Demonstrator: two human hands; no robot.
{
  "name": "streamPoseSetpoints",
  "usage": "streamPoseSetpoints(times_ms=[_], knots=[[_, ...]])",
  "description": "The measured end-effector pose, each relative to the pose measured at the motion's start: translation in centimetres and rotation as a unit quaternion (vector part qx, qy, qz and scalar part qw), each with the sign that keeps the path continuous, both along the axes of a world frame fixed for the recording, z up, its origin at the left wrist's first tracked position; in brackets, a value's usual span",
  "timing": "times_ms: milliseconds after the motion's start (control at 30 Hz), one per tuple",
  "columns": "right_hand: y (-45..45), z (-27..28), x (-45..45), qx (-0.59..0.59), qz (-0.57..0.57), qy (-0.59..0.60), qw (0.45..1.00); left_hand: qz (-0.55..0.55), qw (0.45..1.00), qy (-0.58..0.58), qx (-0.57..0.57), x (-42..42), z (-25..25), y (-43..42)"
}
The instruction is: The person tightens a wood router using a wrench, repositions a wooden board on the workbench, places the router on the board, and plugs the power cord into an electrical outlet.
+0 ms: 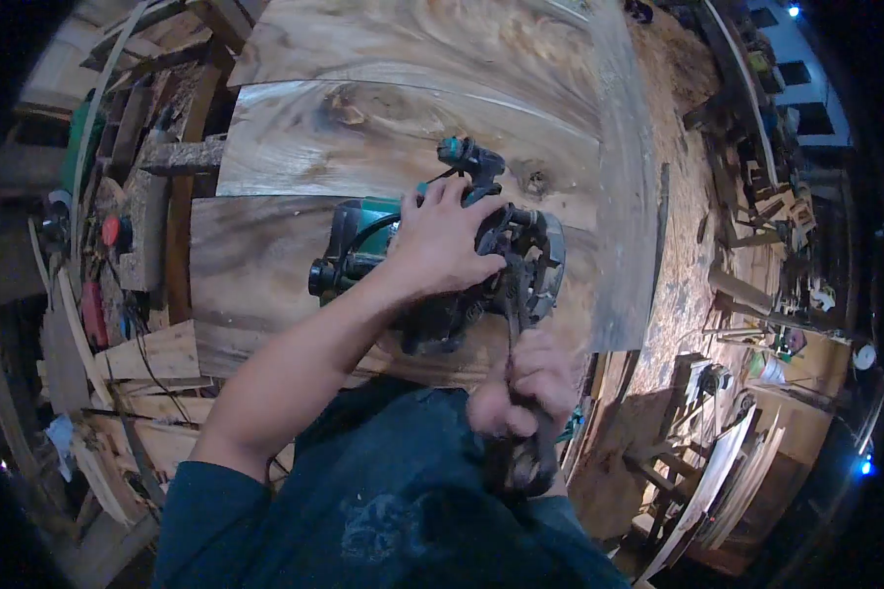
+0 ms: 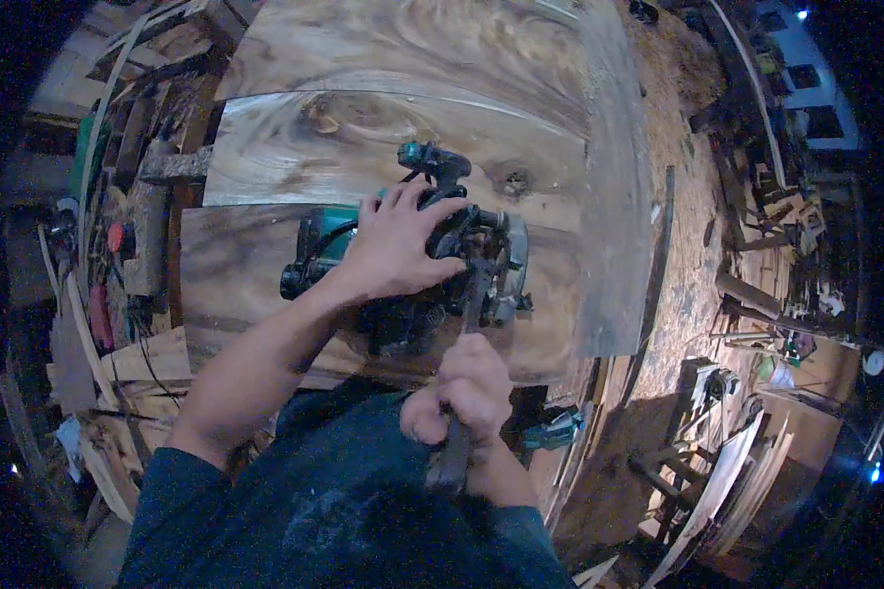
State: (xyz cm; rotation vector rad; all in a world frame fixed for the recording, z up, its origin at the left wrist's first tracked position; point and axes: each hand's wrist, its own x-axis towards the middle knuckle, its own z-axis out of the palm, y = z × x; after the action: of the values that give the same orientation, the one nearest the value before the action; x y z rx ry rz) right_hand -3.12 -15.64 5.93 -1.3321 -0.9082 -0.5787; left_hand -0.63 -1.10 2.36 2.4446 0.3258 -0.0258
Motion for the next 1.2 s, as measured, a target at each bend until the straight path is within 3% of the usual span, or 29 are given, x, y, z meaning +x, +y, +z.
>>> streamPoseSetpoints(times_ms=[233, 400, 500, 567, 667, 767, 833, 900, 967, 1033, 1133, 1200], knots=[[-2.0, -2.5, -1.5, -0.026, 0.073, -0.064, 0.995, 0.003, 1.000, -0.011, -0.017, -0.2, 0.0, 0.1], [-4.9, -3.5, -3.2, -0.179, 0.124, -0.070, 0.973, 0.010, 1.000, -0.011, -0.024, -0.1, 0.3, 0.0], [-4.9, -2.4, -2.0, -0.159, 0.126, -0.050, 0.978, 0.005, 1.000, -0.009, -0.025, -0.1, 0.3, 0.1], [-3.3, -3.3, -1.4, -0.018, 0.087, -0.004, 0.996, 0.002, 1.000, -0.008, -0.022, -0.3, 0.1, 0.1], [-2.3, -1.1, 0.7, -0.073, 0.134, -0.011, 0.988, -0.002, 1.000, -0.011, -0.006, -0.1, 0.2, 0.0], [-2.1, -1.4, 0.8, -0.028, 0.136, -0.005, 0.990, 0.000, 1.000, -0.006, 0.009, -0.2, -0.1, 0.0], [-1.3, 0.9, 1.4, -0.099, 0.068, 0.028, 0.992, -0.004, 1.000, -0.004, 0.002, 0.0, -0.5, 0.0], [-1.2, 1.1, 3.8, -0.131, 0.036, 0.148, 0.980, -0.007, 1.000, -0.012, -0.004, 0.0, -1.2, 0.1], [1.1, 1.7, 6.9, -0.049, -0.033, 0.306, 0.950, -0.007, 1.000, -0.014, -0.002, 0.1, -1.1, 0.1], [3.3, 3.9, 8.3, 0.017, -0.110, 0.369, 0.923, -0.002, 1.000, -0.007, 0.006, 0.1, -0.7, 0.0], [3.1, 5.2, 9.4, -0.003, -0.073, 0.385, 0.920, 0.005, 1.000, 0.001, 0.009, 0.1, -0.5, 0.0], [1.8, 5.2, 8.3, 0.006, 0.012, 0.370, 0.929, 0.002, 1.000, 0.001, -0.003, 0.0, -0.4, 0.1]])
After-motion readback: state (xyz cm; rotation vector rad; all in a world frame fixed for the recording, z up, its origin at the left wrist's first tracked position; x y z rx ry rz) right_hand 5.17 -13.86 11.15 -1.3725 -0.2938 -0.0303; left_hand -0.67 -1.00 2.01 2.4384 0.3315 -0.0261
